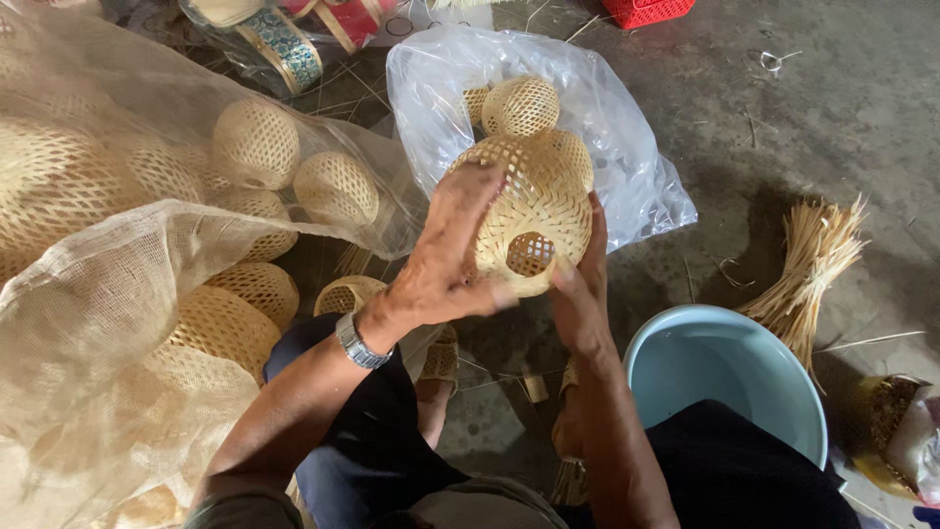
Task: The person rubs the surface of a woven basket with their hands to smooth it, then places it into a plastic bag. They repeat this process with another basket.
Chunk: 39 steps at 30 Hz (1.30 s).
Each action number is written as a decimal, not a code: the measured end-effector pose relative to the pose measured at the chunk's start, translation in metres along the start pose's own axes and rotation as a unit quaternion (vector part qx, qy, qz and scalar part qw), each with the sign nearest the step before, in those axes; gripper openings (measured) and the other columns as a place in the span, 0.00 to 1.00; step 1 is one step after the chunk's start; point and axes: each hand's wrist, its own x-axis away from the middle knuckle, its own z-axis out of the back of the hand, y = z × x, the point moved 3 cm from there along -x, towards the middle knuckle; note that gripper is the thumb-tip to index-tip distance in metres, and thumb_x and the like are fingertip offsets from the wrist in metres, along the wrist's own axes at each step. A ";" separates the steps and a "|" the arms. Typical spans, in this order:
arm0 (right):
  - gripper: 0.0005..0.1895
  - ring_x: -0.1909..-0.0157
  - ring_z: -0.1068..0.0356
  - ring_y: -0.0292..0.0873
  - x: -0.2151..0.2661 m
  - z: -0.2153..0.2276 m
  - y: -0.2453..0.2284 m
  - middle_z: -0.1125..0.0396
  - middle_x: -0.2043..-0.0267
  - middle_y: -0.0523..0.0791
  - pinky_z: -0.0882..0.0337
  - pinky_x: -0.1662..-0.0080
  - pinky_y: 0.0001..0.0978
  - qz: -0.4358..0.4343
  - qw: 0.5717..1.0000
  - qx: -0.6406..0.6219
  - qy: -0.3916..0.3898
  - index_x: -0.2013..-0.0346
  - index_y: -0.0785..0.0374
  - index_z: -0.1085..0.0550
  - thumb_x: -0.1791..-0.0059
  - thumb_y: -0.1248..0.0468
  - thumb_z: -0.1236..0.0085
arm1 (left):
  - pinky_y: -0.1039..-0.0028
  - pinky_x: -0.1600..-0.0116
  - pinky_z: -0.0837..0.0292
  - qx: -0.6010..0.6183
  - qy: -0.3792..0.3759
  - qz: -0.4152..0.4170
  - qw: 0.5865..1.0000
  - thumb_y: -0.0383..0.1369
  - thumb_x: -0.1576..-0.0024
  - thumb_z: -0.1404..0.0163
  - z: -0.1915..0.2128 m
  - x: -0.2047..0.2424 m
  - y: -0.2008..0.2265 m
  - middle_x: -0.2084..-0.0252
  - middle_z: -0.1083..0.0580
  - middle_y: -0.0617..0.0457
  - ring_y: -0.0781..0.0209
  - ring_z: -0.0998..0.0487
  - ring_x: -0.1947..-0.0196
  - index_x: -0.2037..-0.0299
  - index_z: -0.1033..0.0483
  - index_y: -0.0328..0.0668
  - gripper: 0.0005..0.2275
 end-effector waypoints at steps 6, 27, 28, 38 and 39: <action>0.64 0.20 0.52 0.55 0.000 -0.002 0.004 0.56 0.21 0.56 0.47 0.25 0.52 0.006 0.999 0.027 0.040 0.21 0.65 0.62 0.57 0.41 0.36 | 0.55 0.18 0.44 0.010 0.072 0.002 0.997 0.28 0.45 0.39 -0.002 -0.006 0.002 0.25 0.45 0.42 0.44 0.46 0.21 0.26 0.46 0.34 0.37; 0.52 0.22 0.52 0.59 -0.020 0.005 -0.007 0.63 0.19 0.57 0.43 0.30 0.56 -0.029 0.985 0.169 0.018 0.21 0.62 0.63 0.50 0.39 0.57 | 0.58 0.21 0.48 0.090 0.122 0.128 0.980 0.33 0.31 0.58 -0.008 0.008 -0.042 0.25 0.45 0.36 0.46 0.48 0.21 0.26 0.43 0.32 0.24; 0.52 0.22 0.51 0.60 -0.017 0.009 -0.009 0.61 0.19 0.58 0.41 0.30 0.57 -0.027 0.977 0.211 0.022 0.21 0.61 0.63 0.50 0.39 0.60 | 0.59 0.22 0.45 0.132 0.133 0.156 0.970 0.36 0.31 0.59 -0.007 0.007 -0.046 0.26 0.41 0.37 0.46 0.44 0.24 0.26 0.43 0.32 0.24; 0.45 0.23 0.53 0.65 -0.003 0.036 0.017 0.62 0.22 0.60 0.36 0.38 0.65 0.007 0.950 0.303 0.082 0.25 0.56 0.42 0.54 0.45 0.42 | 0.58 0.29 0.39 0.294 0.090 0.334 0.891 0.46 0.37 0.55 -0.039 0.018 -0.075 0.30 0.39 0.36 0.45 0.39 0.28 0.26 0.52 0.29 0.35; 0.43 0.24 0.50 0.65 -0.001 0.039 0.021 0.60 0.22 0.60 0.32 0.39 0.64 0.006 0.967 0.246 0.066 0.27 0.56 0.41 0.53 0.45 0.42 | 0.57 0.29 0.38 0.294 0.077 0.339 0.890 0.46 0.38 0.54 -0.040 0.018 -0.076 0.30 0.41 0.36 0.45 0.41 0.28 0.26 0.54 0.29 0.36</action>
